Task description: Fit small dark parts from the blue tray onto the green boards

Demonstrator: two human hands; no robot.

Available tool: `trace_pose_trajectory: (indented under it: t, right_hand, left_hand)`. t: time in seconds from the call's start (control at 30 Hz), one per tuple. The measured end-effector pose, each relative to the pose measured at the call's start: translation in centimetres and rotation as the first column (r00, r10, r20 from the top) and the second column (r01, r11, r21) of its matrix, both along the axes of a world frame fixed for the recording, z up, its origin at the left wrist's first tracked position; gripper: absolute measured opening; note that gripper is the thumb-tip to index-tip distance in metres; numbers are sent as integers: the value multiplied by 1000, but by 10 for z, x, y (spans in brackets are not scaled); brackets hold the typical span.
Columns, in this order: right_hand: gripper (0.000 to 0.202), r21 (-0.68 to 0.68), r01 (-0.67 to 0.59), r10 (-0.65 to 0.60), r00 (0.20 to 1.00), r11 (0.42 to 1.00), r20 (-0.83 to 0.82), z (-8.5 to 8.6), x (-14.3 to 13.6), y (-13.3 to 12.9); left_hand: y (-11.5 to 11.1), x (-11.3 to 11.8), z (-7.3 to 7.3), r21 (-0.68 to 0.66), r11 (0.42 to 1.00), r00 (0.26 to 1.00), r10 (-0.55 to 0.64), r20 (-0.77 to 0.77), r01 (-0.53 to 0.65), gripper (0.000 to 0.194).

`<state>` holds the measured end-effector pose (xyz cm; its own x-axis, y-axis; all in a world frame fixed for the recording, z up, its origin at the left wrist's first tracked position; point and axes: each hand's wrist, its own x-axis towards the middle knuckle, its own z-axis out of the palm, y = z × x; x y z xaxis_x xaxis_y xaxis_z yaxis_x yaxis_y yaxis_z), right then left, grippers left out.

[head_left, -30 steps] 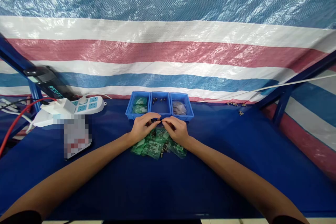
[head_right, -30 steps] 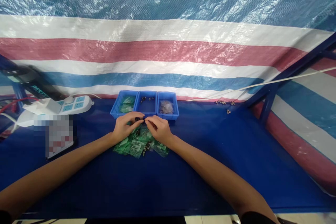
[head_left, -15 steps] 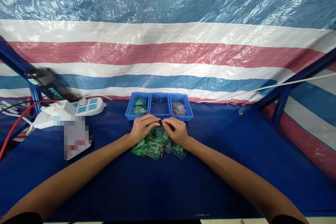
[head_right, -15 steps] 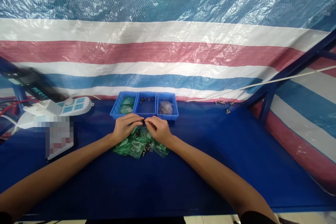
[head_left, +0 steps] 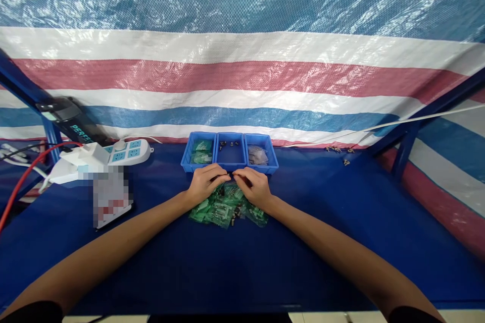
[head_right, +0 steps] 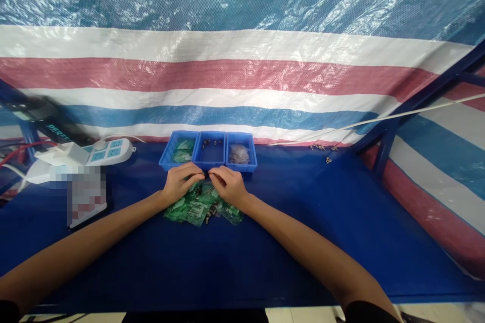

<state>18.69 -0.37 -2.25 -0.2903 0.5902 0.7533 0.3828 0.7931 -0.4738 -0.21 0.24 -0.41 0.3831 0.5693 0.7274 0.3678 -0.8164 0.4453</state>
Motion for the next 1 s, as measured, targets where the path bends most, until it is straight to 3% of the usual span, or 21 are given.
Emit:
trace_pose_trajectory:
  t: [0.83,1.0]
  right_hand:
    - [14,-44,7,-7,1000,999,5,1,0,-2]
    - [15,-1,-23,23,1000,1000,-9,-1,0,0]
  left_hand:
    - [1,0,0,-12,1000,1000,-8,-25,8,18]
    - [2,0,-2,-6,1000,1000,-23,-13,23,18]
